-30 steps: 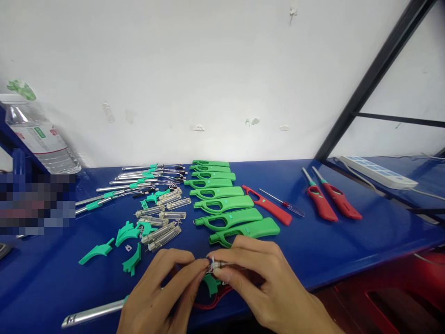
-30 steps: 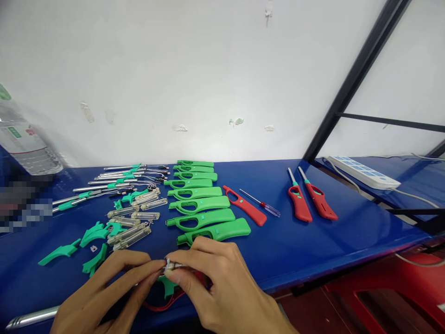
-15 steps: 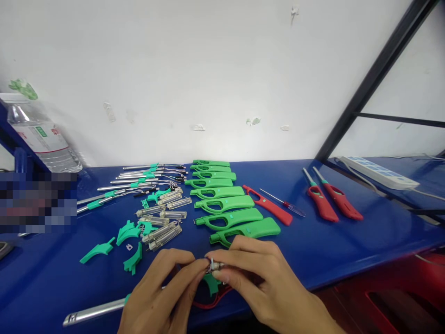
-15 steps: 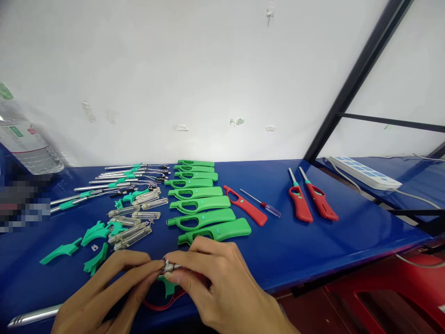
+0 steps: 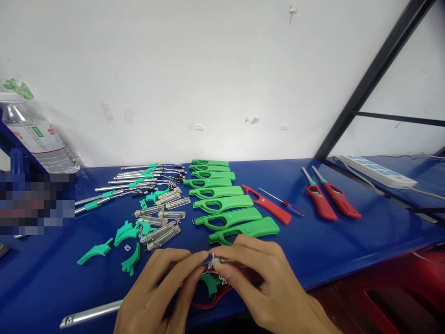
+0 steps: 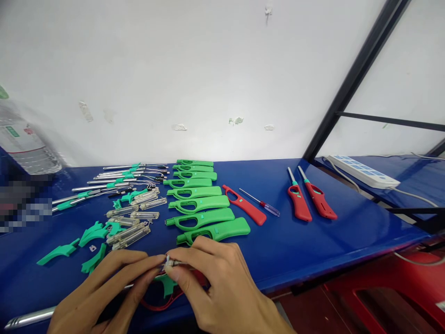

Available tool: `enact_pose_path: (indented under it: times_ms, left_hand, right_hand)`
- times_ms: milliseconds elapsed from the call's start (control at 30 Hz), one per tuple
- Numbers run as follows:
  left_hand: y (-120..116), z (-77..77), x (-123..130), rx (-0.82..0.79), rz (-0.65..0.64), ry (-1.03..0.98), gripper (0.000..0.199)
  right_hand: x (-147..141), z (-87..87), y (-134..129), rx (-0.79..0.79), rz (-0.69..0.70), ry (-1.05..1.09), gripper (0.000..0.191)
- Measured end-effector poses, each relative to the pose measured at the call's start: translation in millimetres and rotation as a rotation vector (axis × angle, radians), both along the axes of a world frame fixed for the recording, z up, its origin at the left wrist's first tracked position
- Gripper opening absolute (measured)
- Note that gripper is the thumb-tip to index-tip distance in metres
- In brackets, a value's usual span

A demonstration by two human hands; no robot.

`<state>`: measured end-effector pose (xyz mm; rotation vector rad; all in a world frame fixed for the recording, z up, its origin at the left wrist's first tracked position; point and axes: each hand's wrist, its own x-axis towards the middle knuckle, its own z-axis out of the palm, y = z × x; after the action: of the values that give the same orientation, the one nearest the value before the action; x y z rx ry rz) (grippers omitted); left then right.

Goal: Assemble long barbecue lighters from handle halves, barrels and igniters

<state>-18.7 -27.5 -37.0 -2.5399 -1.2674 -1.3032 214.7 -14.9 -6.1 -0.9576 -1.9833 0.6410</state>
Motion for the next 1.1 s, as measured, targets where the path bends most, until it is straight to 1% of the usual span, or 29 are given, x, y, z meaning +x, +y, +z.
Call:
enact_pose_path:
  times_ms: [133,300,433,500,567,667,767,900,1000,1100]
  left_hand:
    - [-2,2.9,2,-0.008,0.039,-0.048,0.023]
    - [-5,2.7,3,-0.022,0.041,-0.075,0.029]
    - [-4,3.6,4,-0.009,0.034,-0.070,0.033]
    - [-3,4.6,3,0.008,0.021,-0.035,0.034]
    - [-3,5.9,3,0.014,0.006,0.000,0.036]
    - [-5,7.0,4,0.003,-0.006,0.030,0.035]
    - [-5,6.4,6,-0.010,0.002,0.063,0.030]
    - [-1,3.3,6,-0.004,-0.040,0.124,0.022]
    - [-1,1.8,5,0.015,-0.057,0.131,0.022]
    - [-3,1.4,4,0.040,-0.063,0.124,0.023]
  right_hand:
    - [1,-1.4,2,0.001,-0.024,0.039,0.022]
    - [3,-5.6,6,-0.019,-0.073,0.041,0.019]
    - [9,-5.8,9,-0.075,-0.109,0.065,0.010]
    - [14,-5.2,9,-0.051,-0.106,0.042,0.003]
    - [19,-4.8,9,-0.002,-0.102,0.008,0.001]
    - [26,-5.0,9,0.036,-0.102,-0.050,0.005]
    - [31,-5.2,10,0.035,-0.096,-0.122,0.009]
    - [35,-5.3,10,0.013,-0.033,-0.216,0.019]
    - [37,-6.5,9,0.028,-0.006,-0.259,0.026]
    - [38,-7.9,9,0.060,0.005,-0.277,0.027]
